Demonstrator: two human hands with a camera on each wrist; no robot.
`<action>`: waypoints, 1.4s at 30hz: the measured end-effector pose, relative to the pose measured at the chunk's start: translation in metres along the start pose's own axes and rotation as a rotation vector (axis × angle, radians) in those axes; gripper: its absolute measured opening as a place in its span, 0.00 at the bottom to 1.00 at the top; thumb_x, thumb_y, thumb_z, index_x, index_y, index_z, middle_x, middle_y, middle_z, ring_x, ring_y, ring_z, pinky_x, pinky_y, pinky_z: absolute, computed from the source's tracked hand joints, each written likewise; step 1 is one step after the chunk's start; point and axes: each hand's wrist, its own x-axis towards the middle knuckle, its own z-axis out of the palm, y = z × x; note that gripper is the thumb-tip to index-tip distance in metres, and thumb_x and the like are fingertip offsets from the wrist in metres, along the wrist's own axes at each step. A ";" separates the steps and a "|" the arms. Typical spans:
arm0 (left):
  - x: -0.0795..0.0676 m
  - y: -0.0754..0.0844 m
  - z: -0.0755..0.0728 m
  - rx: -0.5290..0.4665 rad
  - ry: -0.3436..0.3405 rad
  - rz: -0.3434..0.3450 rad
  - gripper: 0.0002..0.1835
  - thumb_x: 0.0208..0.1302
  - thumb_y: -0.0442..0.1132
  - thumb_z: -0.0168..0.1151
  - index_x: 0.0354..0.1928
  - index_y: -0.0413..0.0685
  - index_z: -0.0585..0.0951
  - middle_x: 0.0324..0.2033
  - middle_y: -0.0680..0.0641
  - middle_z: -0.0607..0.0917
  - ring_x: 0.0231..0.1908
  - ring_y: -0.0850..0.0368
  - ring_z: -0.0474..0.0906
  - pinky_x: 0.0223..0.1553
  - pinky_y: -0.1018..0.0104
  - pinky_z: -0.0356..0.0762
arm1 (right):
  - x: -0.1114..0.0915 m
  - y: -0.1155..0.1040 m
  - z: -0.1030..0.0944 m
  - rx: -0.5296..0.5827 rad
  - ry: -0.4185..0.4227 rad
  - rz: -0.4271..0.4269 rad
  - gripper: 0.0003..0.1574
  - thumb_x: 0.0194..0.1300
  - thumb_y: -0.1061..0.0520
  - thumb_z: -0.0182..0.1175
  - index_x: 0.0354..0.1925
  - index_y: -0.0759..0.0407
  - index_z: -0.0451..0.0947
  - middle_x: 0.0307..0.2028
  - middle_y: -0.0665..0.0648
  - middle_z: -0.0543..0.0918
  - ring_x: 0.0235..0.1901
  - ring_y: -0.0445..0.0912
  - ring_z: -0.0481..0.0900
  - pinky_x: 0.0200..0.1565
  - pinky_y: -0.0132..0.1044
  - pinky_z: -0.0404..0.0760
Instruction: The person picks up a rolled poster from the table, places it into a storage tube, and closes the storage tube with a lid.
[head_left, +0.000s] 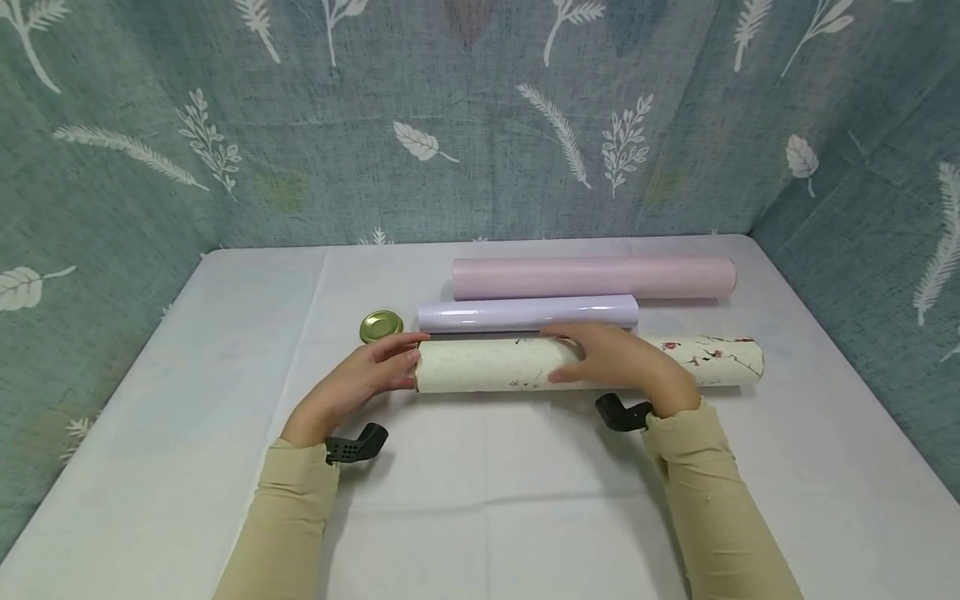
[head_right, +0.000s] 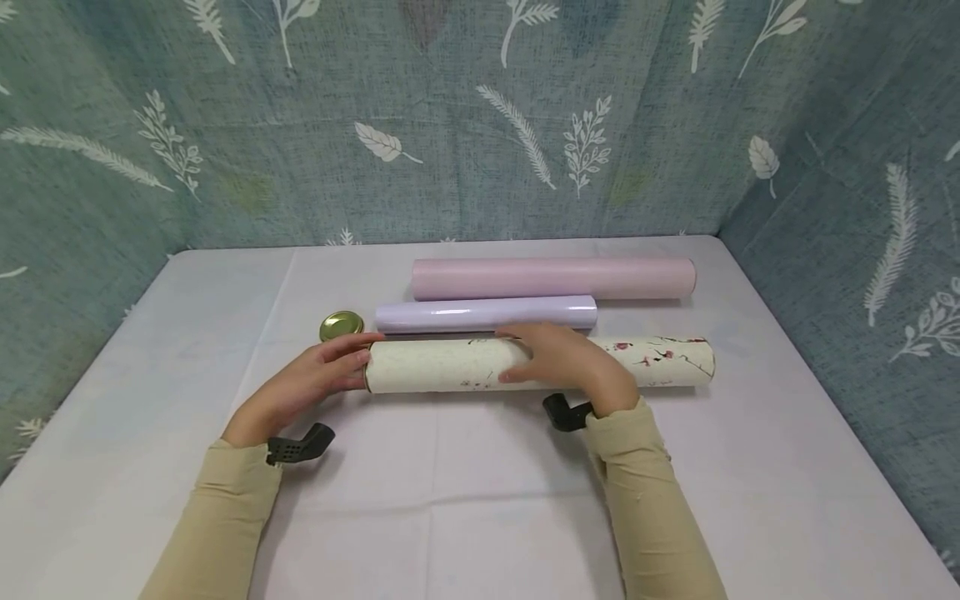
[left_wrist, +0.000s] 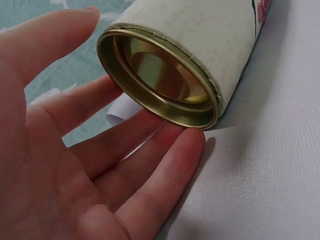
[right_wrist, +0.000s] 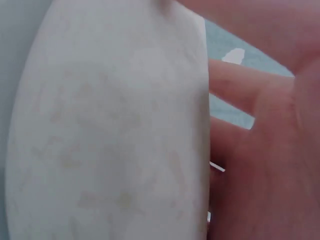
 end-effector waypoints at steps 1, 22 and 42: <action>0.000 0.000 0.000 0.007 0.008 -0.005 0.27 0.63 0.51 0.52 0.62 0.52 0.64 0.56 0.48 0.70 0.48 0.50 0.74 0.51 0.57 0.68 | 0.000 0.001 -0.001 0.024 0.003 0.003 0.44 0.51 0.38 0.62 0.63 0.49 0.61 0.56 0.51 0.71 0.57 0.48 0.65 0.57 0.45 0.62; 0.011 0.000 0.013 -0.127 0.413 0.011 0.28 0.61 0.53 0.53 0.59 0.44 0.66 0.56 0.43 0.68 0.53 0.49 0.69 0.46 0.57 0.73 | -0.013 0.010 -0.022 0.145 0.282 -0.030 0.39 0.56 0.37 0.57 0.63 0.45 0.60 0.55 0.50 0.72 0.56 0.47 0.66 0.55 0.46 0.63; 0.022 -0.009 0.021 -0.110 0.401 0.021 0.26 0.62 0.50 0.54 0.60 0.50 0.64 0.50 0.42 0.73 0.49 0.51 0.72 0.49 0.61 0.71 | 0.023 0.010 -0.061 -0.001 0.129 0.000 0.44 0.59 0.43 0.57 0.66 0.56 0.51 0.60 0.62 0.62 0.60 0.55 0.59 0.56 0.52 0.59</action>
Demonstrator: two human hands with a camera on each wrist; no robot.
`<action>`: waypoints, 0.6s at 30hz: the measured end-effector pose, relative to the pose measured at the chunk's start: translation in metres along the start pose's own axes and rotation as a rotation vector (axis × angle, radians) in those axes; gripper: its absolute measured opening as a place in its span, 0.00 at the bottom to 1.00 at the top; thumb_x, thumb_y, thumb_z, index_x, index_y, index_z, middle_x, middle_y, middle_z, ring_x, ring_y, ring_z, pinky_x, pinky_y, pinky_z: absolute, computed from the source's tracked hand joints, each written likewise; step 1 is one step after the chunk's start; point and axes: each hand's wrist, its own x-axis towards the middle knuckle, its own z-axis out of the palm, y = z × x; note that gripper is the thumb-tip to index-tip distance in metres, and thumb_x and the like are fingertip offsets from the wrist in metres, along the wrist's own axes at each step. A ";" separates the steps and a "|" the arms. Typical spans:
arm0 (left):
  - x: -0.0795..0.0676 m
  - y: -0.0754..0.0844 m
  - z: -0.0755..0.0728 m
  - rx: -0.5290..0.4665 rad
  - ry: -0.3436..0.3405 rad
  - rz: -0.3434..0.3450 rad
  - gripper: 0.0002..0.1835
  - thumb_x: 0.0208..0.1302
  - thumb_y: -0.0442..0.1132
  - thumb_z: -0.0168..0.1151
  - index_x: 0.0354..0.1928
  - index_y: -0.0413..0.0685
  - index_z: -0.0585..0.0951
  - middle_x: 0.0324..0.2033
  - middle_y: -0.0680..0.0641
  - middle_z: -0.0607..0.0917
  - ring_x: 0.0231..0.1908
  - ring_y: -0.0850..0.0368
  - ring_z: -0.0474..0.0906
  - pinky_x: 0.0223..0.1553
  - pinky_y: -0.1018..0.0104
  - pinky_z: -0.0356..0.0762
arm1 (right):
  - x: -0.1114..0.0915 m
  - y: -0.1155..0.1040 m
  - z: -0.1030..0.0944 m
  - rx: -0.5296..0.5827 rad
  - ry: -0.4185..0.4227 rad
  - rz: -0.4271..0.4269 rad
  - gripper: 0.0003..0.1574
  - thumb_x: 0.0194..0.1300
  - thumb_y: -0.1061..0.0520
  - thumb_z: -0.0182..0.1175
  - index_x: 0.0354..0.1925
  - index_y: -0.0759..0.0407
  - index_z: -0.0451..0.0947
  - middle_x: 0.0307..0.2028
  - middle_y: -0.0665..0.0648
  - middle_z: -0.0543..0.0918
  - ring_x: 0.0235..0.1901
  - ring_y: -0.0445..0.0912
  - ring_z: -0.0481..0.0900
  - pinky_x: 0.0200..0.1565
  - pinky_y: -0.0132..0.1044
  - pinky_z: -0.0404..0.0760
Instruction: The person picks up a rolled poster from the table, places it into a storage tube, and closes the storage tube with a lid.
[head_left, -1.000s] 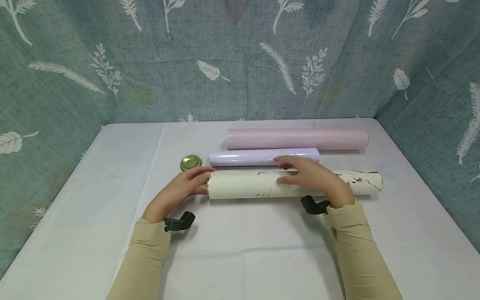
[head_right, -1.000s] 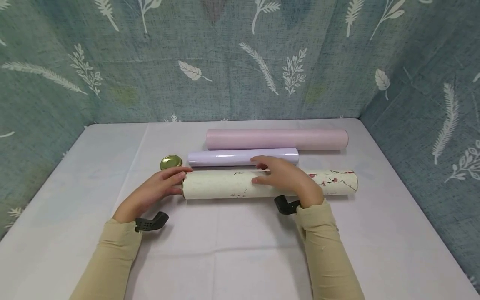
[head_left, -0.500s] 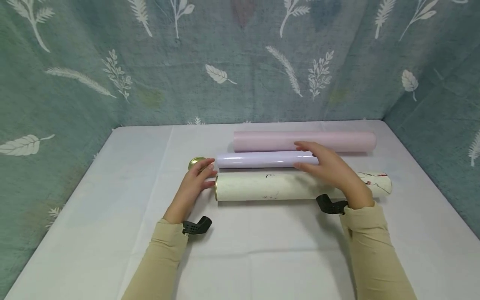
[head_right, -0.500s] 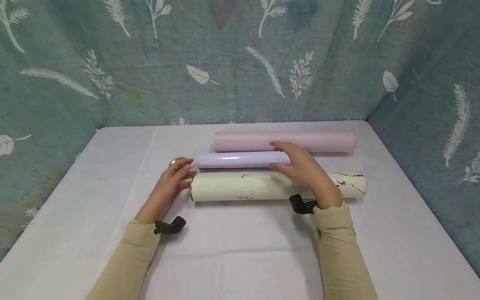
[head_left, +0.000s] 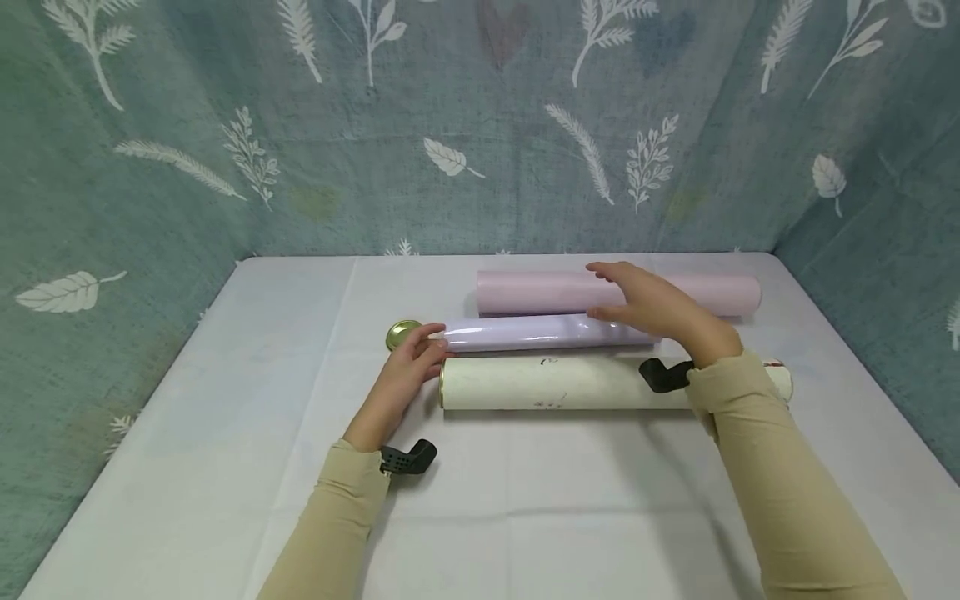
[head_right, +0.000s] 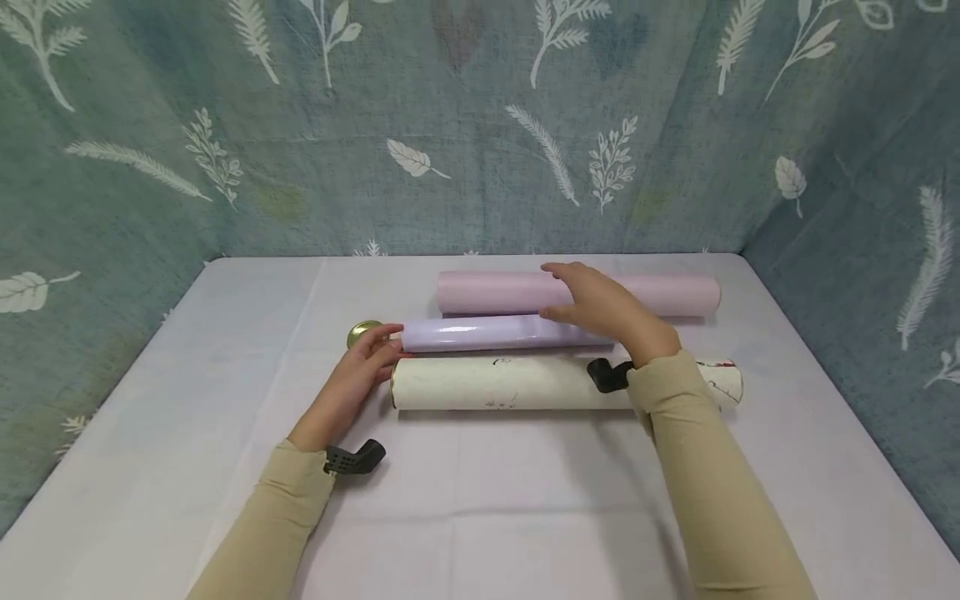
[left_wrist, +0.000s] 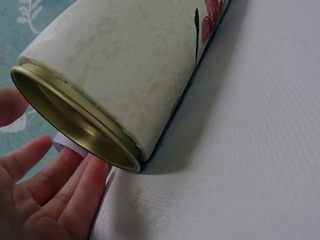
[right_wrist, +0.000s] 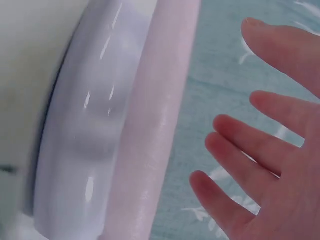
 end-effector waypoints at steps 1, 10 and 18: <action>-0.001 0.000 0.000 0.006 0.011 -0.013 0.26 0.62 0.50 0.54 0.60 0.50 0.63 0.50 0.42 0.73 0.48 0.51 0.73 0.48 0.61 0.71 | 0.005 0.000 -0.001 -0.008 -0.017 0.005 0.44 0.59 0.44 0.57 0.66 0.56 0.51 0.61 0.63 0.61 0.60 0.55 0.58 0.57 0.53 0.58; -0.009 0.000 0.005 0.096 0.134 -0.090 0.18 0.60 0.44 0.58 0.47 0.41 0.74 0.43 0.44 0.77 0.39 0.55 0.77 0.41 0.67 0.75 | 0.032 0.010 0.007 -0.151 -0.105 0.047 0.47 0.58 0.49 0.59 0.67 0.62 0.46 0.64 0.70 0.52 0.62 0.63 0.50 0.58 0.57 0.53; -0.011 0.008 0.002 0.111 0.159 -0.073 0.10 0.58 0.40 0.59 0.38 0.43 0.75 0.38 0.44 0.78 0.36 0.55 0.77 0.39 0.64 0.76 | 0.047 0.017 0.005 -0.180 -0.154 0.036 0.40 0.58 0.61 0.54 0.65 0.68 0.50 0.62 0.72 0.56 0.61 0.63 0.51 0.58 0.56 0.53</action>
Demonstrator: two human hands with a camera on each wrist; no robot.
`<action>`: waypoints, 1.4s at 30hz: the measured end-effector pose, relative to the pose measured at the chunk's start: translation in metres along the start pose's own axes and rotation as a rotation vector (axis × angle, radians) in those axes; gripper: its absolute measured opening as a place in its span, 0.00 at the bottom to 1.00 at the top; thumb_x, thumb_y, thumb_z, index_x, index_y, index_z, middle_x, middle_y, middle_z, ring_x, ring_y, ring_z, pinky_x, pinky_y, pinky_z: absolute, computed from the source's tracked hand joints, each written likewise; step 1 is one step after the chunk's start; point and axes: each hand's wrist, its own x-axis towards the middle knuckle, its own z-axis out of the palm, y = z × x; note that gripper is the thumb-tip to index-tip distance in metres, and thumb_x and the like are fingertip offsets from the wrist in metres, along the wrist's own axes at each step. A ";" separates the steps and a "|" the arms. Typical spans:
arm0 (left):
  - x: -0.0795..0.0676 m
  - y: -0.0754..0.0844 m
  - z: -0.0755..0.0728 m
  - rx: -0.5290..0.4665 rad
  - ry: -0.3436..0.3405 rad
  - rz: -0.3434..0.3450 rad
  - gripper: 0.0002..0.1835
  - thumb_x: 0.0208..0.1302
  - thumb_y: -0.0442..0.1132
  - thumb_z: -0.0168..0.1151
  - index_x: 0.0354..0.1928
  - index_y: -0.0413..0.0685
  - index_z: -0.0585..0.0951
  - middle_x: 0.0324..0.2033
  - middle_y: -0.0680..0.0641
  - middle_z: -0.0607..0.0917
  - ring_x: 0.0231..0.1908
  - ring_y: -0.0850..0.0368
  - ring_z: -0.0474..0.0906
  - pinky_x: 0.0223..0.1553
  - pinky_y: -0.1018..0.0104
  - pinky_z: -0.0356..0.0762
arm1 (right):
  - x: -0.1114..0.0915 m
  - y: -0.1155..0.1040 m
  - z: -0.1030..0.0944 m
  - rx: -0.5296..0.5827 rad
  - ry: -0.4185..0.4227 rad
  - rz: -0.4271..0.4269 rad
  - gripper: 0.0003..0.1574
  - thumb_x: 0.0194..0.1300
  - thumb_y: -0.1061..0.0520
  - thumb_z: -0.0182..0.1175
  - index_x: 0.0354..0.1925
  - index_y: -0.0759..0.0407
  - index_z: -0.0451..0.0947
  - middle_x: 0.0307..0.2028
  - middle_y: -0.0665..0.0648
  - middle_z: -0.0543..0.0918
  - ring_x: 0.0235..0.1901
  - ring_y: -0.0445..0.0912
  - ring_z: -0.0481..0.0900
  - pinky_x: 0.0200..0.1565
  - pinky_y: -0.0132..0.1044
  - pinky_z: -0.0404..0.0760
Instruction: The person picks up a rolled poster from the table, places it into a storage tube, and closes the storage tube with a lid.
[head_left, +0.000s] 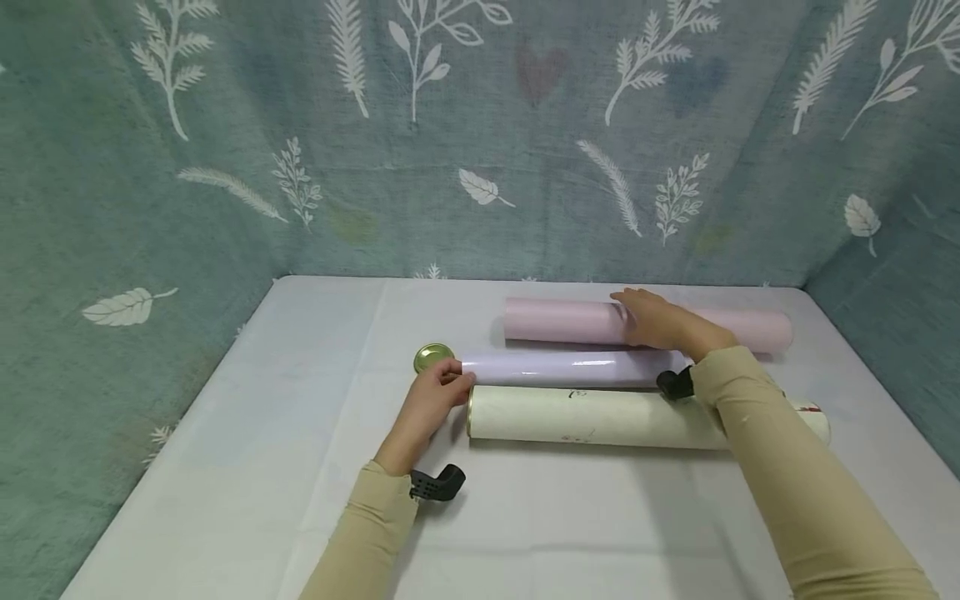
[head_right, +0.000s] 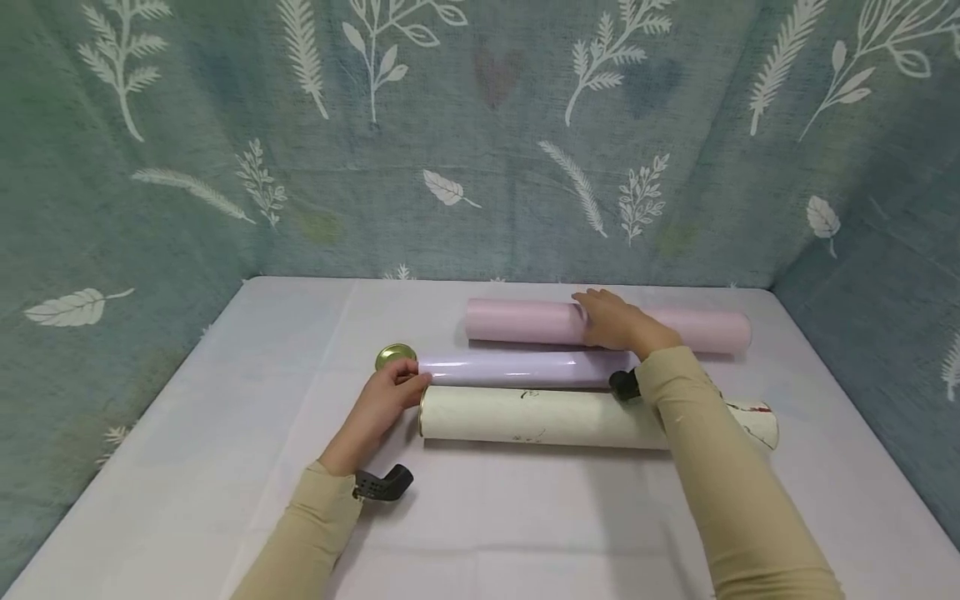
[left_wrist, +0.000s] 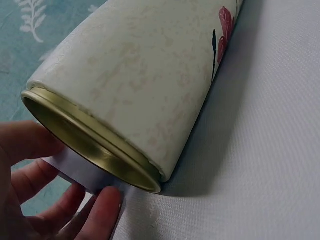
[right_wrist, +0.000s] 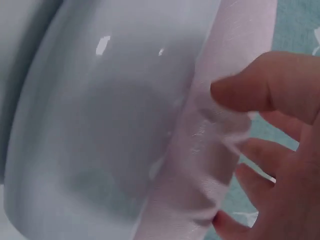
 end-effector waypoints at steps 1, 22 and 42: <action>0.000 0.000 0.001 -0.007 -0.002 0.000 0.09 0.58 0.40 0.59 0.37 0.42 0.74 0.39 0.45 0.77 0.36 0.55 0.77 0.38 0.64 0.76 | 0.000 0.002 0.002 -0.004 -0.003 0.008 0.40 0.57 0.61 0.55 0.64 0.68 0.51 0.61 0.72 0.58 0.60 0.63 0.53 0.56 0.57 0.55; 0.000 0.002 0.000 -0.102 -0.075 0.000 0.13 0.58 0.41 0.57 0.42 0.43 0.70 0.45 0.45 0.74 0.42 0.53 0.75 0.42 0.61 0.75 | -0.008 0.015 0.001 -0.107 0.013 0.063 0.41 0.48 0.52 0.67 0.59 0.59 0.63 0.48 0.64 0.72 0.47 0.57 0.70 0.43 0.55 0.68; 0.006 0.007 0.004 -0.252 -0.017 -0.006 0.36 0.51 0.46 0.66 0.55 0.55 0.53 0.52 0.47 0.66 0.45 0.53 0.71 0.39 0.59 0.74 | -0.066 -0.006 -0.012 -0.021 0.302 0.014 0.52 0.44 0.53 0.71 0.64 0.56 0.56 0.55 0.65 0.67 0.52 0.59 0.65 0.48 0.56 0.65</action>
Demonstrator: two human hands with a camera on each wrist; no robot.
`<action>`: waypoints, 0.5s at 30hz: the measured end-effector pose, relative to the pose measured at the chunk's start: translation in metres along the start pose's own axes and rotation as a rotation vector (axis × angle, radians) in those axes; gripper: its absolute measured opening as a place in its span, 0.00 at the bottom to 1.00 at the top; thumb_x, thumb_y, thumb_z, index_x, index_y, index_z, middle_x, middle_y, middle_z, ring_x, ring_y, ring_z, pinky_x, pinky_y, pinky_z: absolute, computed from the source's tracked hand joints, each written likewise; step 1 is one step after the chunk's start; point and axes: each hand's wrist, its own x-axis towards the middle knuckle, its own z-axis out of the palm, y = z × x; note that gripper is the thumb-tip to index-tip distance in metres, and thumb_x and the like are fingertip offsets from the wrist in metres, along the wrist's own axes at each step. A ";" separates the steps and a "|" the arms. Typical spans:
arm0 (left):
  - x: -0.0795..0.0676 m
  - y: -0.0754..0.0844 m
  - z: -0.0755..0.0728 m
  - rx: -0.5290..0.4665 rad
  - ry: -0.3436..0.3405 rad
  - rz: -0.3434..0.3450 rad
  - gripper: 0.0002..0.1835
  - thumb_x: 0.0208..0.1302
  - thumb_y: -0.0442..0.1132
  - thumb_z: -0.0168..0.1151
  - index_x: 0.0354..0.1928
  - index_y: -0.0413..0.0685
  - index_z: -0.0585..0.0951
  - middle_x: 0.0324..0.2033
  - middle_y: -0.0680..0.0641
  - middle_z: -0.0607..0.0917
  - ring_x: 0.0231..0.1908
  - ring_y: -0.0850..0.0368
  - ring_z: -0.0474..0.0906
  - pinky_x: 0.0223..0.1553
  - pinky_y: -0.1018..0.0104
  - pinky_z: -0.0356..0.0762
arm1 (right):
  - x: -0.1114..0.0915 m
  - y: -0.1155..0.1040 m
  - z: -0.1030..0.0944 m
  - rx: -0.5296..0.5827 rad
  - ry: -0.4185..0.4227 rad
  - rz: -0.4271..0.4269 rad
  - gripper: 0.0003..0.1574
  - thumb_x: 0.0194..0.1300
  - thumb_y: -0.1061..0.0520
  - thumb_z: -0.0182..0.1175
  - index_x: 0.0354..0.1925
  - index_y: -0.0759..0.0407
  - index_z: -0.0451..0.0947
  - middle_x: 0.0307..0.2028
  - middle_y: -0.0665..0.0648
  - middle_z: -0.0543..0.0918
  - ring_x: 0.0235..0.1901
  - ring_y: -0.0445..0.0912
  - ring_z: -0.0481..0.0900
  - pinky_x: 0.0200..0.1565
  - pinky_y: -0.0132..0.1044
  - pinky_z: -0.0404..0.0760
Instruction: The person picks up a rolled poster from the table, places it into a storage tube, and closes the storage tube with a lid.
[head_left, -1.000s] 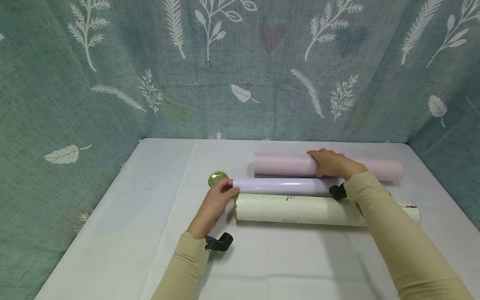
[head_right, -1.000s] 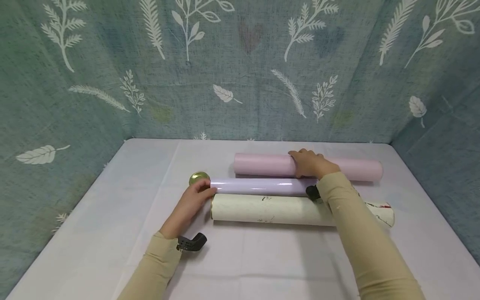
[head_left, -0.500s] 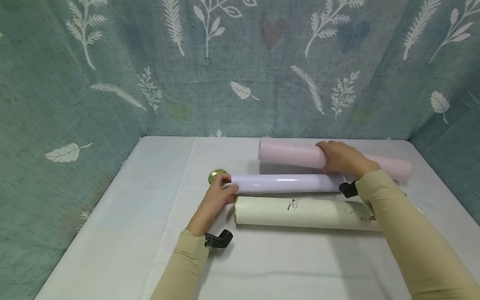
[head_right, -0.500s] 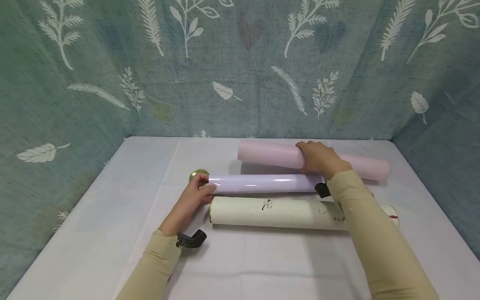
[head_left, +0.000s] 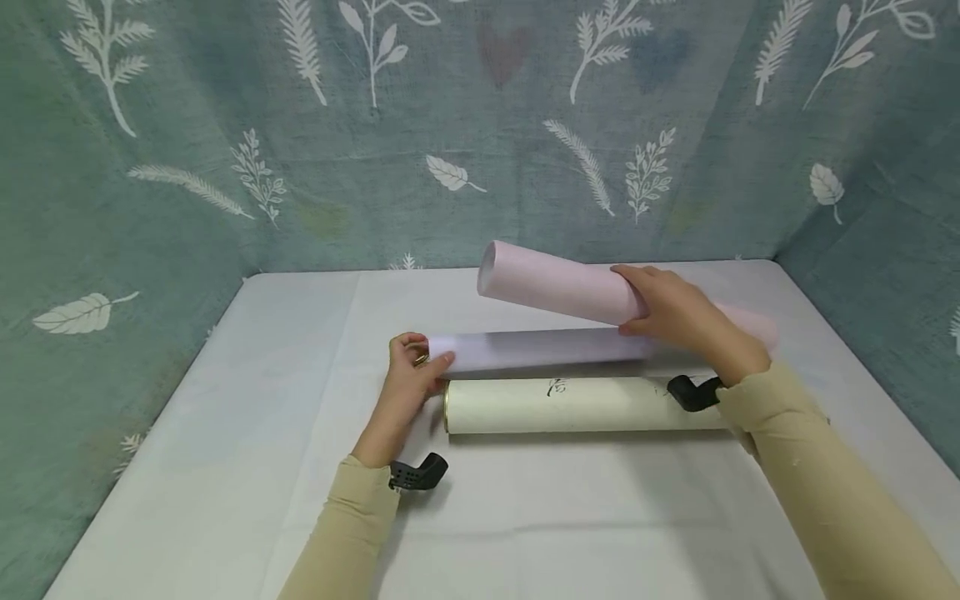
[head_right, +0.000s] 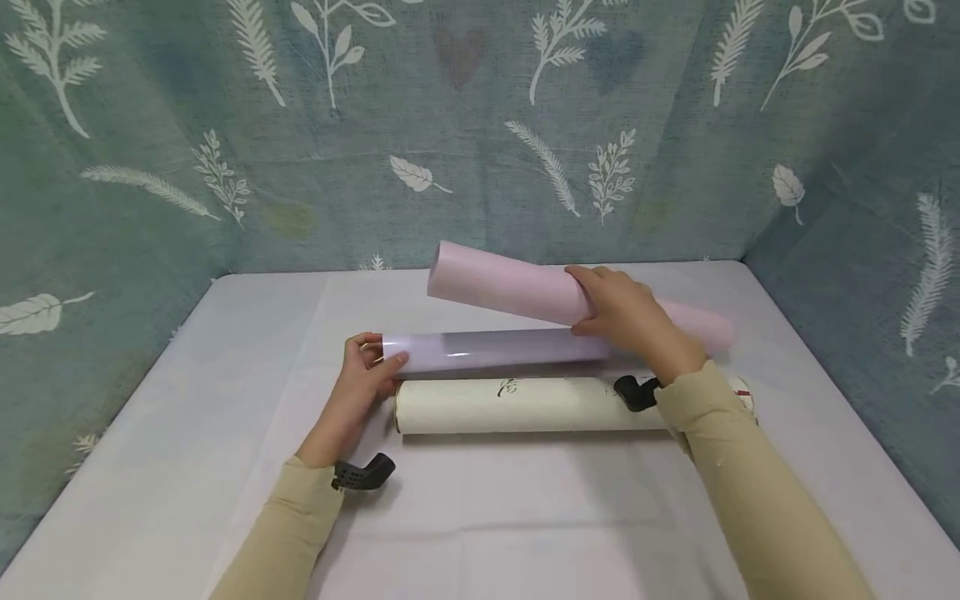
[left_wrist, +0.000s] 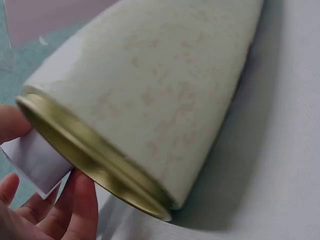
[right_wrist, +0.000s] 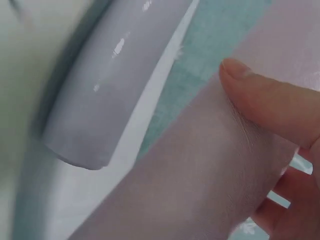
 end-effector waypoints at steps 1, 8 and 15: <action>0.000 0.001 -0.002 -0.035 0.000 -0.001 0.37 0.51 0.46 0.66 0.56 0.56 0.53 0.53 0.47 0.66 0.46 0.52 0.71 0.41 0.58 0.74 | -0.003 -0.002 0.001 0.007 0.014 -0.003 0.52 0.44 0.53 0.71 0.64 0.56 0.56 0.55 0.65 0.67 0.52 0.59 0.65 0.48 0.56 0.65; 0.002 0.009 -0.016 -0.296 -0.054 -0.016 0.32 0.55 0.45 0.63 0.59 0.46 0.61 0.50 0.47 0.67 0.43 0.56 0.68 0.39 0.67 0.71 | -0.020 -0.006 0.020 0.038 0.214 -0.006 0.50 0.43 0.56 0.72 0.63 0.53 0.59 0.55 0.63 0.66 0.55 0.59 0.60 0.50 0.58 0.57; 0.001 0.006 -0.021 -0.513 -0.095 0.013 0.24 0.60 0.44 0.58 0.56 0.49 0.63 0.48 0.48 0.69 0.43 0.55 0.69 0.49 0.60 0.68 | -0.034 0.002 0.053 0.013 0.430 0.015 0.50 0.39 0.59 0.74 0.60 0.52 0.62 0.51 0.63 0.64 0.53 0.60 0.58 0.56 0.60 0.45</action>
